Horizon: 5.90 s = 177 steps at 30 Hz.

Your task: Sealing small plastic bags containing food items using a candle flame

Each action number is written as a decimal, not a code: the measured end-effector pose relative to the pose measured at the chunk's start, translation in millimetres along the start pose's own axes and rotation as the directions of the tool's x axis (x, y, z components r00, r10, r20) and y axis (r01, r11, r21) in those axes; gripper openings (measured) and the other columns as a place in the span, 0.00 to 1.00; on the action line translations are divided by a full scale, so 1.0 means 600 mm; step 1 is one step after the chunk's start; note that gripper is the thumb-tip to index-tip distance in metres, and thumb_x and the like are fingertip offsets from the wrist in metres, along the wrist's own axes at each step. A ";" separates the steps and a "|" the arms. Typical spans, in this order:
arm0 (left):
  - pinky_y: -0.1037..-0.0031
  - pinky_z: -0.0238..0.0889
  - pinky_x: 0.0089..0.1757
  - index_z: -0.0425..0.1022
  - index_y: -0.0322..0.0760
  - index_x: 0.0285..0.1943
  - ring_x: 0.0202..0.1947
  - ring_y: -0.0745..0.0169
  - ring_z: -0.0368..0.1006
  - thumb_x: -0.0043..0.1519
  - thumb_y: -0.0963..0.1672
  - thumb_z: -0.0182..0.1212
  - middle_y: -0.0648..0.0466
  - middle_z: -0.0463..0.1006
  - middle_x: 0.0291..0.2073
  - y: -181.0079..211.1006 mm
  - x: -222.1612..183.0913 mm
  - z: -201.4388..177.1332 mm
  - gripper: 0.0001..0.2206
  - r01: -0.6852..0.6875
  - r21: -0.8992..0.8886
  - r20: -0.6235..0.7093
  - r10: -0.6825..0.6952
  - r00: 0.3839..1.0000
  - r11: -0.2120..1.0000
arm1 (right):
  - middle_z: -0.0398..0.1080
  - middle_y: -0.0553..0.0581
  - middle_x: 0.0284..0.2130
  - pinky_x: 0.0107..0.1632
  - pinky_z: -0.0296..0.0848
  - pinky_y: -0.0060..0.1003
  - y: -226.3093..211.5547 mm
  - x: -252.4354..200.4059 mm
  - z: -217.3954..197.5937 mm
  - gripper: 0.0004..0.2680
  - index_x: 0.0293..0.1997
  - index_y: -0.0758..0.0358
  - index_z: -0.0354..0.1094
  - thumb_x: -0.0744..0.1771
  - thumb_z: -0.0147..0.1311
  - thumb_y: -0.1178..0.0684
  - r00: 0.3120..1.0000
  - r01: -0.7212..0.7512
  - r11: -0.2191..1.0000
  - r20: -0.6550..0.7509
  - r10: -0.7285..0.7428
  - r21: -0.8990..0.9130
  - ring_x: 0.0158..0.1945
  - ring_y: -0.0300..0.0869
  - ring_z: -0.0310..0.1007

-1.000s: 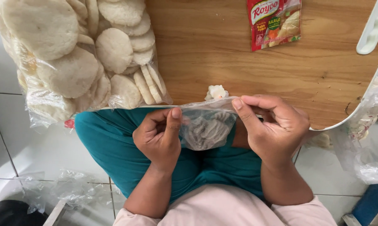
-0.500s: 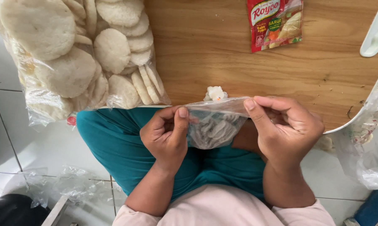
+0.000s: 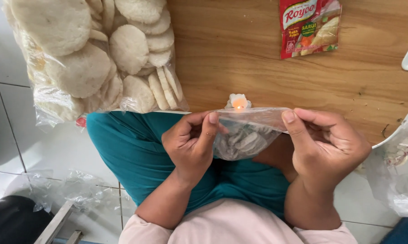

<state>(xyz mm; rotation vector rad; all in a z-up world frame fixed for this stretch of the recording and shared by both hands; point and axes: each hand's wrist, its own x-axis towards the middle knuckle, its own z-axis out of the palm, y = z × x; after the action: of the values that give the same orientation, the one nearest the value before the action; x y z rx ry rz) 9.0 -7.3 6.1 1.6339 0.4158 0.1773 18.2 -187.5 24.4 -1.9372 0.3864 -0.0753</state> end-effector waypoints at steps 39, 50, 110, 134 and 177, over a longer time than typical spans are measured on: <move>0.85 0.63 0.25 0.76 0.24 0.38 0.22 0.70 0.75 0.64 0.37 0.64 0.50 0.79 0.25 0.016 -0.010 0.043 0.04 -0.019 -0.059 0.036 0.021 0.999 0.998 | 0.72 0.70 0.37 0.44 0.77 0.32 0.011 0.000 -0.056 0.06 0.44 0.85 0.67 0.70 0.63 0.73 0.999 0.048 0.999 -0.006 -0.047 0.020 0.34 0.43 0.71; 0.84 0.67 0.29 0.75 0.23 0.39 0.24 0.68 0.75 0.64 0.37 0.63 0.49 0.79 0.25 -0.001 -0.011 -0.011 0.05 0.001 -0.144 0.001 -0.001 1.000 0.990 | 0.73 0.64 0.34 0.41 0.74 0.27 -0.017 -0.012 -0.007 0.05 0.43 0.81 0.69 0.69 0.63 0.71 1.000 0.029 0.999 0.004 -0.029 0.021 0.33 0.40 0.73; 0.79 0.71 0.38 0.76 0.32 0.50 0.37 0.69 0.75 0.67 0.40 0.58 0.52 0.80 0.40 0.036 -0.247 -0.057 0.06 0.527 -0.394 0.783 -0.025 0.621 0.753 | 0.72 0.58 0.53 0.63 0.70 0.49 -0.164 -0.257 -0.148 0.09 0.48 0.64 0.73 0.64 0.60 0.57 0.482 0.762 0.640 0.579 -0.658 0.093 0.61 0.57 0.69; 0.76 0.74 0.33 0.79 0.34 0.40 0.28 0.57 0.77 0.66 0.40 0.62 0.52 0.78 0.30 0.173 -0.300 -0.193 0.03 -0.709 -0.012 0.540 0.601 0.589 0.705 | 0.78 0.51 0.21 0.30 0.78 0.33 -0.165 -0.341 -0.176 0.04 0.28 0.59 0.78 0.64 0.62 0.59 0.706 0.573 0.819 0.482 -0.518 0.041 0.26 0.43 0.80; 0.73 0.75 0.37 0.84 0.34 0.43 0.33 0.76 0.74 0.64 0.44 0.70 0.51 0.85 0.30 0.089 -0.140 -0.097 0.07 -0.191 -0.398 0.149 0.269 0.952 0.897 | 0.72 0.67 0.27 0.40 0.77 0.40 -0.065 -0.172 -0.058 0.07 0.42 0.75 0.65 0.73 0.53 0.59 0.801 0.595 0.768 -0.095 -0.592 0.237 0.32 0.44 0.75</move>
<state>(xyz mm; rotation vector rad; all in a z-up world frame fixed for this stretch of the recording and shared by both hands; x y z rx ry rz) -80.6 12.5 76.0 1.2957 0.0234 0.2529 -78.1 -174.1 86.6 -1.7309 -0.2420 -0.5324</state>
